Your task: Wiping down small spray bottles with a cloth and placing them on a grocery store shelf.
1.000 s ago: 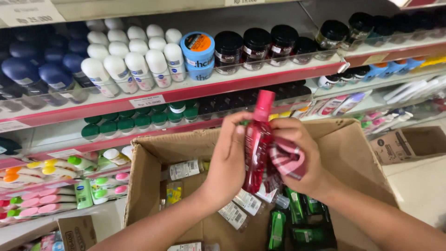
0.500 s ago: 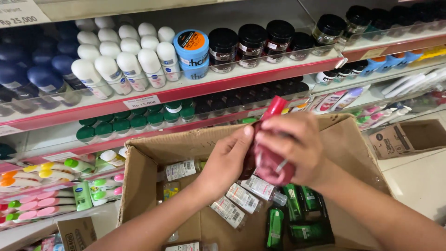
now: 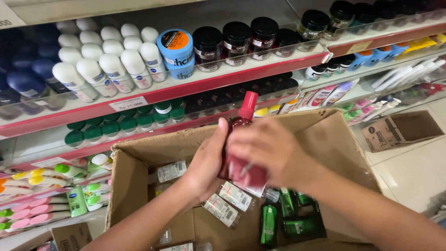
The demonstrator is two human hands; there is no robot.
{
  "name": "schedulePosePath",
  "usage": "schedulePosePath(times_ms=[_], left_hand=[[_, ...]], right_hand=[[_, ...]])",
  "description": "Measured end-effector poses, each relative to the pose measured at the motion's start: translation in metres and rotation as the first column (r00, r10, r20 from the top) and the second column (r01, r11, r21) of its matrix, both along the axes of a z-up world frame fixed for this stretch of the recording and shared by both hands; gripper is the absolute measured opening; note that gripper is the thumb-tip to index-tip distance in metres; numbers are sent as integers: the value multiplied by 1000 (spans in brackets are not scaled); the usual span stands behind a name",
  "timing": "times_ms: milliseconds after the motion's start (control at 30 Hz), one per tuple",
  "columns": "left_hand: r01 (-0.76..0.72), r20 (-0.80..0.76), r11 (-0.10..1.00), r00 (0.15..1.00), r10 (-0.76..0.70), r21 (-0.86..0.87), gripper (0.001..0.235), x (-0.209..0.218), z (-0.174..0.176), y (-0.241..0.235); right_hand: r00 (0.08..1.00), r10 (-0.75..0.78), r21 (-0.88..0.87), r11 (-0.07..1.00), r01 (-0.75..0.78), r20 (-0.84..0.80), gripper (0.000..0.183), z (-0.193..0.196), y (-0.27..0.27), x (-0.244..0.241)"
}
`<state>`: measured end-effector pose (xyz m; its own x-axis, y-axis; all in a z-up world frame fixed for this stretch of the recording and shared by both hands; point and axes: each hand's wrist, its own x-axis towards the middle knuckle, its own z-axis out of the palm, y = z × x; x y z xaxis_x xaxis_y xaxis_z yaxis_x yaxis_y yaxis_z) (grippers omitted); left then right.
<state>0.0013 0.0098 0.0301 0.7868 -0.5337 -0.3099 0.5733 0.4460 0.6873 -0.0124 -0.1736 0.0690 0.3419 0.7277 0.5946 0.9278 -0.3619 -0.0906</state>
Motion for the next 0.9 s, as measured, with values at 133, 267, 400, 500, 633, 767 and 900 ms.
schedulePosePath(times_ms=[133,267,400,500,633,767,900], left_hand=[[33,58,999,998,-30,-38,49,1,-17,-2],[-102,44,993,994,105,-66,45,6,-26,-2],[-54,88,995,994,61,-85,37,7,-19,-1],[169,165,909,980,-113,-382,34,9,-23,1],[86,36,996,996,-87,19,41,6,0,-2],[-40,24,999,999,39,29,35,5,-7,-3],[-12,198,1000,980,16,-18,43,6,-22,3]], right_hand=[[973,-231,153,962,227,3,47,2,-17,11],[999,-39,125,991,37,12,42,-7,-6,-4],[996,48,-53,998,-45,73,42,-9,-5,-6],[980,45,-4,999,-45,195,42,-6,-13,2],[981,-158,157,978,140,110,46,-3,-11,5],[998,-52,111,993,47,45,48,-16,2,-9],[1000,7,-31,999,-7,15,49,-16,4,-14]])
